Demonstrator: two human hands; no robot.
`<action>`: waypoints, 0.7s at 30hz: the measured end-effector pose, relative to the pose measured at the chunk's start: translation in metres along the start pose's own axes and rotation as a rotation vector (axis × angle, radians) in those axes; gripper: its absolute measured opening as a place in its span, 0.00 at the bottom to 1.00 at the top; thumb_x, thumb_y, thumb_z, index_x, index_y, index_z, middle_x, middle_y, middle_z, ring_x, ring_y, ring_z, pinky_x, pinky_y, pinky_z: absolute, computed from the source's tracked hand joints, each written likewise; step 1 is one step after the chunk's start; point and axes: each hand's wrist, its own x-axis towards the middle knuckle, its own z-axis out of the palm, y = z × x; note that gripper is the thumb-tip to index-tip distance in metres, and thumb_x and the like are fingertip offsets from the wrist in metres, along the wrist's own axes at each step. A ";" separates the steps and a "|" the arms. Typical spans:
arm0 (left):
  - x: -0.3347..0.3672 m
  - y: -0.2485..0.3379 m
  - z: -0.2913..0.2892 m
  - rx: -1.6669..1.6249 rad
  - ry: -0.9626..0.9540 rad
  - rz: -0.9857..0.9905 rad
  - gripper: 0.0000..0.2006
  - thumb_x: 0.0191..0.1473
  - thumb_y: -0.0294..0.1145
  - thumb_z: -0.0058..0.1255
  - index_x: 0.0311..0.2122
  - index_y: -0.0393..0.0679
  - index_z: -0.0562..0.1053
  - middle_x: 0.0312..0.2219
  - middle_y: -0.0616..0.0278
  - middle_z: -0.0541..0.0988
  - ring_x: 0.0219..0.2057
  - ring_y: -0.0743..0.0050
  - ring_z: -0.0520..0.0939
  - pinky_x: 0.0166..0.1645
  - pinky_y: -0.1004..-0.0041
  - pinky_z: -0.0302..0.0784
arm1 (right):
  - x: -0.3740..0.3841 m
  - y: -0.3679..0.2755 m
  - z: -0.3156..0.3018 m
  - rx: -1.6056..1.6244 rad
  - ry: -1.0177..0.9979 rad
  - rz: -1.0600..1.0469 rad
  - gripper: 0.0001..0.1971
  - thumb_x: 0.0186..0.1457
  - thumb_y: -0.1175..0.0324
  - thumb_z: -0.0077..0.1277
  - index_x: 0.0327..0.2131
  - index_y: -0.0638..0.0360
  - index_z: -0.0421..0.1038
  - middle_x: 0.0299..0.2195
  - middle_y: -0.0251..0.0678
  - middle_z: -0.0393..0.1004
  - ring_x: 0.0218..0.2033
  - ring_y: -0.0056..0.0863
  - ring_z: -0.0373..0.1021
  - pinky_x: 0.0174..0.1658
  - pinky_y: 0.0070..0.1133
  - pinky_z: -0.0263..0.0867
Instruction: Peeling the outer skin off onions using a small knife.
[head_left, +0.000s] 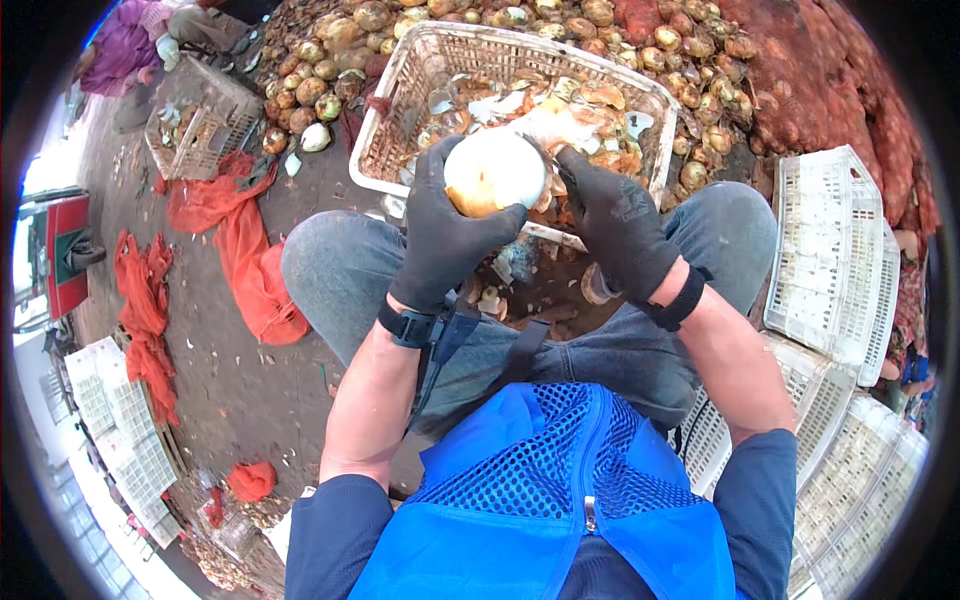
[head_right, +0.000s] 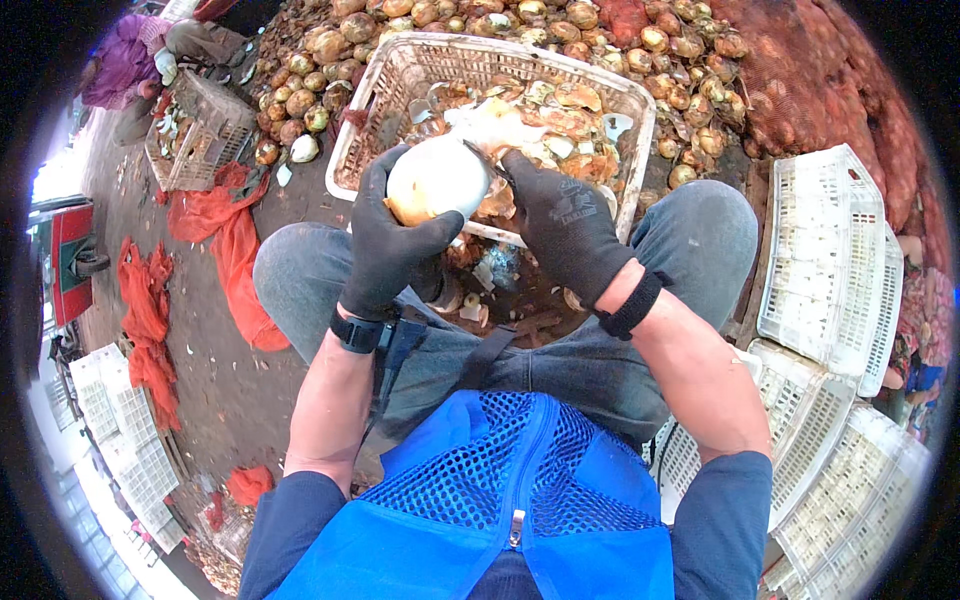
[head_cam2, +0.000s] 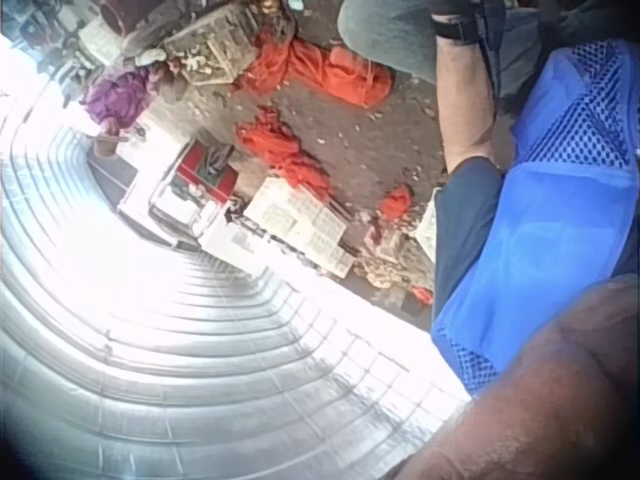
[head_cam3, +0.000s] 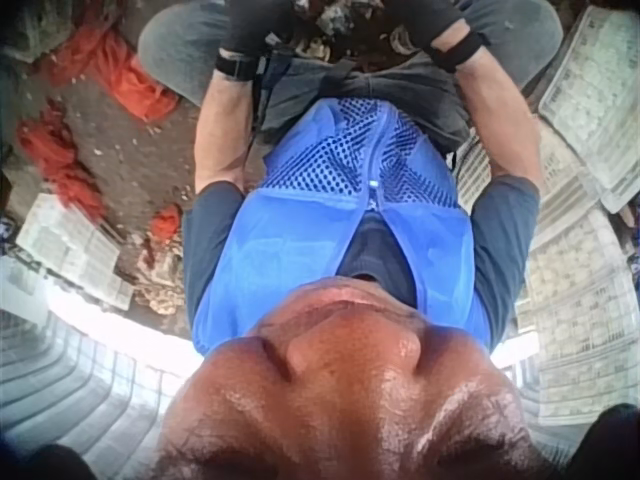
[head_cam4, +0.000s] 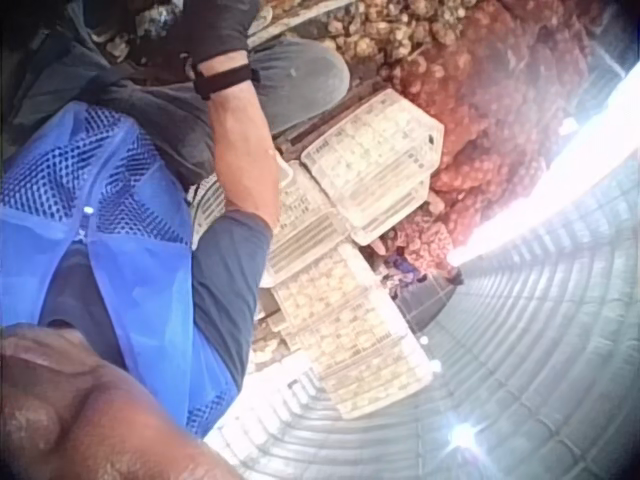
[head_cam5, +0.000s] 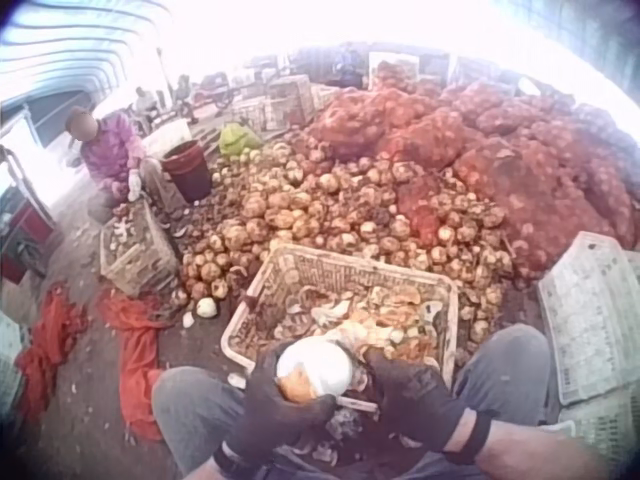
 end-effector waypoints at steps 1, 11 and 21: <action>0.001 -0.001 0.001 0.086 0.010 0.071 0.42 0.39 0.34 0.71 0.58 0.31 0.62 0.48 0.51 0.75 0.48 0.64 0.80 0.53 0.66 0.78 | 0.002 0.000 0.001 0.060 -0.020 0.028 0.17 0.57 0.75 0.49 0.51 0.63 0.69 0.30 0.57 0.76 0.34 0.54 0.76 0.35 0.40 0.69; 0.001 -0.001 0.003 0.050 0.042 0.041 0.40 0.37 0.32 0.69 0.57 0.33 0.65 0.49 0.52 0.75 0.50 0.65 0.79 0.55 0.66 0.78 | 0.017 0.012 0.023 0.421 -0.043 0.282 0.12 0.63 0.69 0.47 0.42 0.69 0.74 0.29 0.55 0.77 0.29 0.45 0.75 0.35 0.35 0.68; 0.000 -0.001 0.000 -0.592 -0.031 -0.208 0.38 0.44 0.29 0.64 0.61 0.32 0.62 0.50 0.52 0.76 0.50 0.65 0.80 0.57 0.67 0.77 | -0.002 0.007 -0.011 0.570 -0.086 0.471 0.14 0.68 0.64 0.47 0.47 0.65 0.74 0.20 0.33 0.67 0.23 0.18 0.63 0.26 0.26 0.60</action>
